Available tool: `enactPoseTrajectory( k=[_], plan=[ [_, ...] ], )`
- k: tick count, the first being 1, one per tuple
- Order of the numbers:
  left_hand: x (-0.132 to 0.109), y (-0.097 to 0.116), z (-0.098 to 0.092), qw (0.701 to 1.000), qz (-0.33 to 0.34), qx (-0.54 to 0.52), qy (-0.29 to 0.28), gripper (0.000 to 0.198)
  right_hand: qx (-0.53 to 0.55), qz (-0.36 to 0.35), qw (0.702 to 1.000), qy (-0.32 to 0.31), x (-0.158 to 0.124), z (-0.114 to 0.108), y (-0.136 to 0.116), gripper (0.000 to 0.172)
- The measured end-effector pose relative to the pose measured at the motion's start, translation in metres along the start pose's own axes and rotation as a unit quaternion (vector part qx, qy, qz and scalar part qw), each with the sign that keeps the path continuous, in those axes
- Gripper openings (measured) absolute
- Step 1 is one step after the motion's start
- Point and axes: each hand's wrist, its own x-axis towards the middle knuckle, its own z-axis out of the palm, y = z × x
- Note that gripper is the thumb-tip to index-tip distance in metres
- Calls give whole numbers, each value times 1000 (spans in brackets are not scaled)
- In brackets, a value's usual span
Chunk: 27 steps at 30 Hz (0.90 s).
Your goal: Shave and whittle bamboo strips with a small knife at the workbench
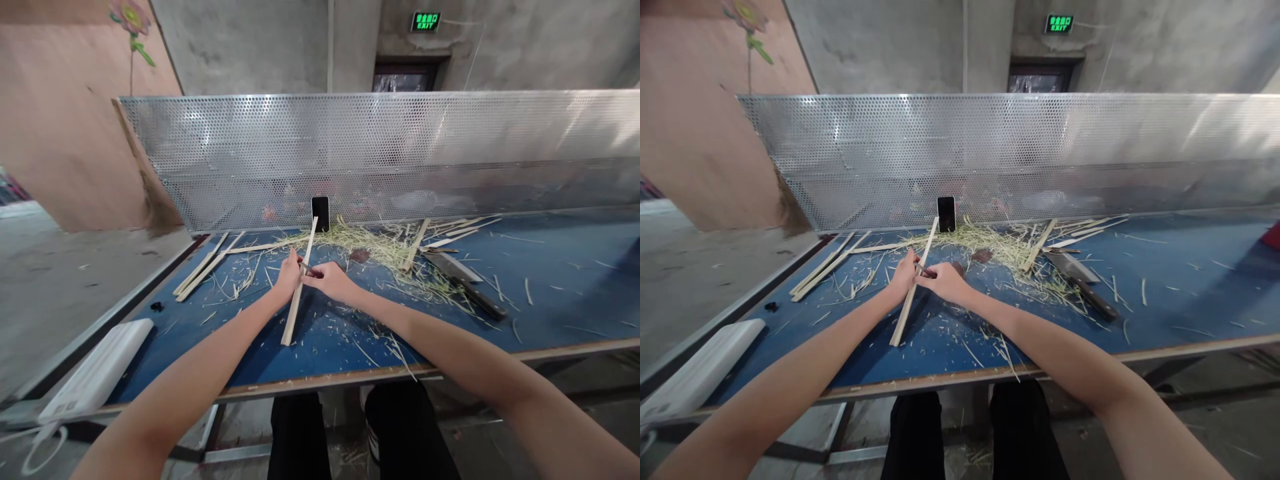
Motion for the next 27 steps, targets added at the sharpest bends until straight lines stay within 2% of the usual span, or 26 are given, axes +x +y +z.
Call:
enactPoseTrajectory(
  k=[2, 4, 8, 11, 15, 18, 22, 25, 27],
  plan=[
    [-4, 2, 4, 999, -43, -18, 1, 63, 11, 10, 1000, 11, 3, -2, 3, 43],
    [-11, 5, 9, 998, -49, -7, -37, 65, 20, 13, 999, 37, 7, -5, 9, 38],
    [-27, 8, 16, 987, 63, 98, -108, 48, 16, 7, 993, 115, 14, -18, 21, 32],
    [-32, 6, 21, 980, 79, 112, -141, 38, -55, 0, 986, 155, 16, -31, 24, 30],
    [-29, 4, 20, 988, 36, 53, -142, 38, -192, -43, 964, 178, 18, -47, 25, 31],
    [-26, 6, 14, 990, 4, 37, -133, 40, -270, -72, 952, 127, 18, -53, 28, 32],
    [-23, 7, 9, 987, -16, 59, -149, 41, -386, -14, 922, 20, 14, -51, 27, 31],
    [-22, 4, 9, 985, -21, 73, -157, 40, -469, 36, 882, 2, 9, -47, 21, 36],
    [-20, 2, 9, 984, -20, 77, -162, 40, -502, 40, 864, 0, 7, -45, 16, 42]
  ],
)
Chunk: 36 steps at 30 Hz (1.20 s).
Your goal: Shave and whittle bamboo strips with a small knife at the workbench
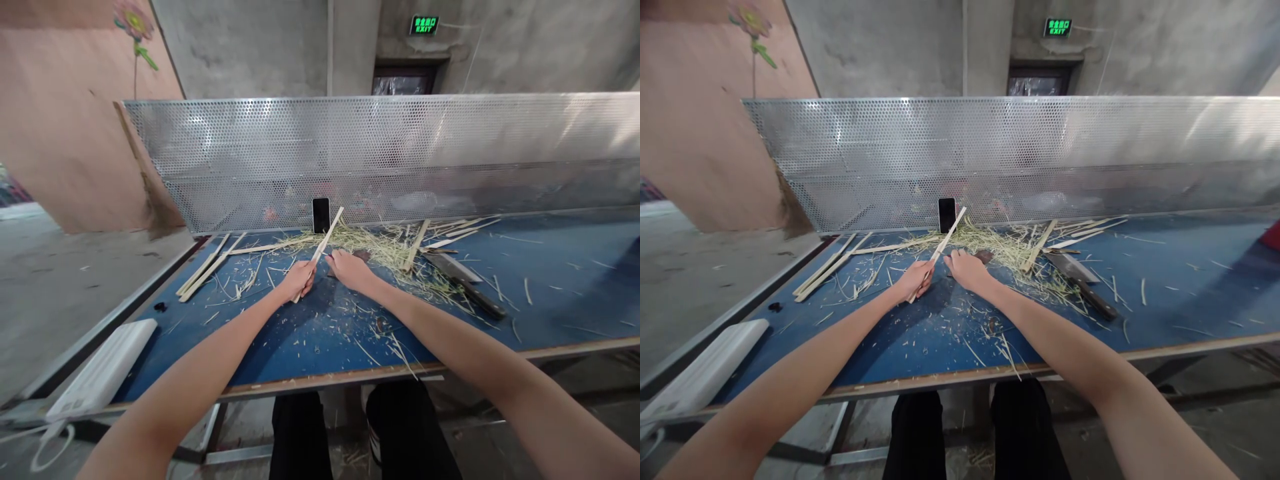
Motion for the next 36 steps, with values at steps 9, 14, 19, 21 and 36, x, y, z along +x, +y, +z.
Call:
enactPoseTrajectory(
  k=[9, 14, 19, 21, 36],
  plan=[
    [10, -7, -3, 998, 27, 52, -20, 48, 5, 23, 999, -34, 4, 0, 2, 44],
    [8, -3, 0, 995, 26, 92, -15, 52, 24, 36, 998, -42, 7, 3, 8, 50],
    [8, -3, -2, 993, 21, 117, -17, 50, 33, 39, 998, -48, 9, 4, 12, 51],
    [7, -4, -3, 991, 31, 126, -20, 50, 30, 27, 998, -51, 9, 3, 12, 51],
    [7, 1, 0, 981, 30, 192, 2, 50, -22, 38, 998, -34, 7, -2, 11, 48]
  ],
)
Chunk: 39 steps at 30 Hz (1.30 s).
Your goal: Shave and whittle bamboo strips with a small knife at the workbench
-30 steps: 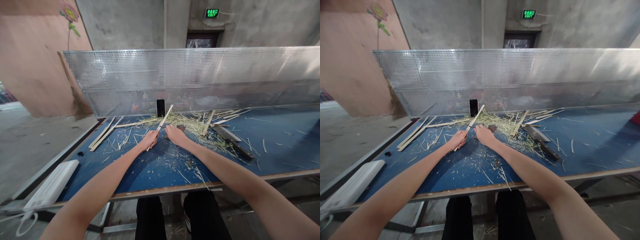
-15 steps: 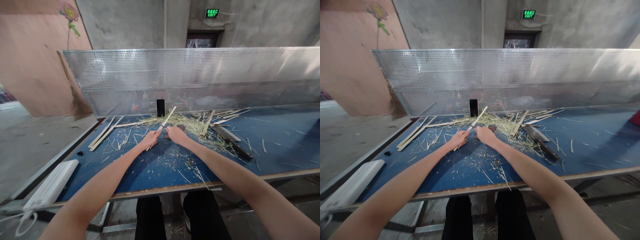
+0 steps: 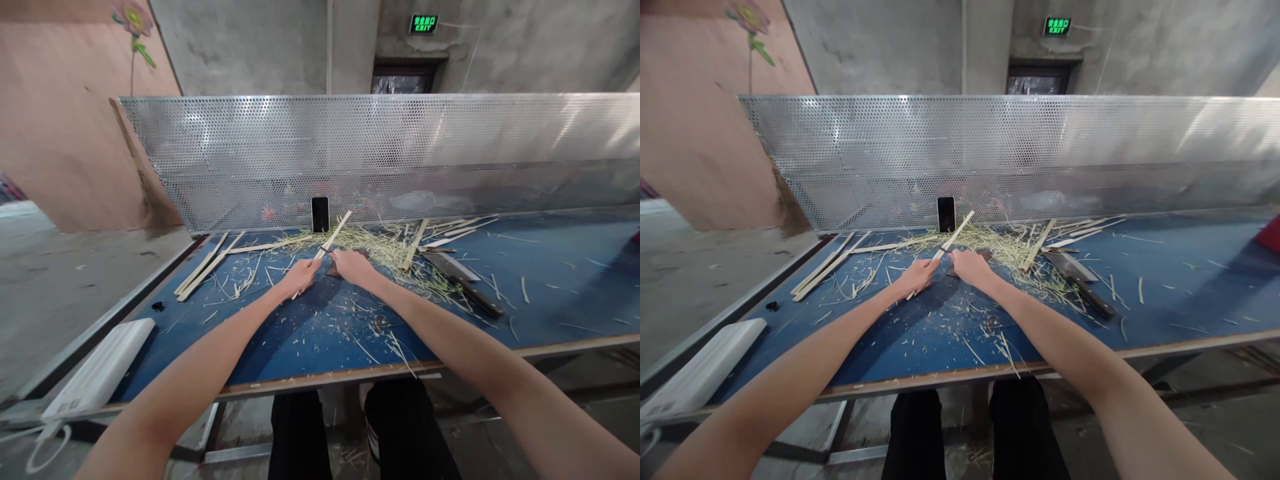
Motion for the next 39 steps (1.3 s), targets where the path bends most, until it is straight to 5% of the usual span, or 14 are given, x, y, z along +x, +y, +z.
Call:
enactPoseTrajectory(
  k=[14, 25, 30, 35, 39],
  plan=[
    [-12, 21, -2, 999, -18, -44, -3, 48, 49, 16, 999, -6, 1, -7, -3, 49],
    [-25, 38, -9, 993, 25, 112, 42, 45, 41, -7, 999, 4, 1, -7, -5, 49],
    [-25, 39, -9, 995, -2, 94, 36, 45, 32, 0, 999, 36, 3, -6, -5, 47],
    [-21, 36, -8, 984, 29, 150, 92, 43, 35, -22, 999, 4, 5, -6, -6, 44],
    [-23, 38, -7, 996, -12, 79, 41, 43, 32, -16, 999, 17, 6, -5, -5, 45]
  ],
)
